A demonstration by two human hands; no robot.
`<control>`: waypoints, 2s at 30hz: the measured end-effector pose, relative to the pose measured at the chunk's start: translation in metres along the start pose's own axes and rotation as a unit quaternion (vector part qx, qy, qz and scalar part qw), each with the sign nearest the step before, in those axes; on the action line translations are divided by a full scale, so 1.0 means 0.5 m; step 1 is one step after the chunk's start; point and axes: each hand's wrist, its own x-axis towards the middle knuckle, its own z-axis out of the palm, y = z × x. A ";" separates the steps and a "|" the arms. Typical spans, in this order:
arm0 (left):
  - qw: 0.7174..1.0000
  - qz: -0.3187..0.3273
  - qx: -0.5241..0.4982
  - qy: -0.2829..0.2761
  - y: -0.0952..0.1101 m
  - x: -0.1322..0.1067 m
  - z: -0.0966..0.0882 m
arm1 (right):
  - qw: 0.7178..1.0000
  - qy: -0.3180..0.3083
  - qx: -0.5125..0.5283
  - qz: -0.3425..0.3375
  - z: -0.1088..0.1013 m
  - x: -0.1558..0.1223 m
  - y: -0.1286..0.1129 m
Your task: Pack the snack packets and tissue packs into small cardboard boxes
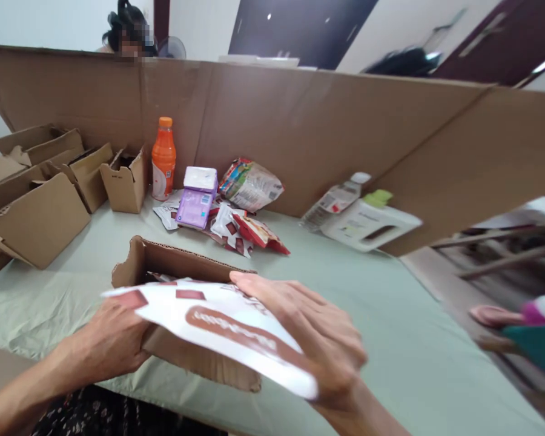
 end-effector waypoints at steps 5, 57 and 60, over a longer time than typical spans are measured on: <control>1.000 0.006 0.017 0.018 -0.003 -0.004 0.009 | 0.990 -0.045 -0.065 -0.116 0.054 0.036 -0.019; 0.938 0.052 -0.132 0.317 -0.053 -0.067 0.041 | 0.982 -0.006 -0.003 0.189 0.085 -0.033 0.014; 0.932 0.071 -0.149 0.324 -0.055 -0.055 0.039 | 0.977 -0.062 0.040 0.200 0.109 -0.031 0.030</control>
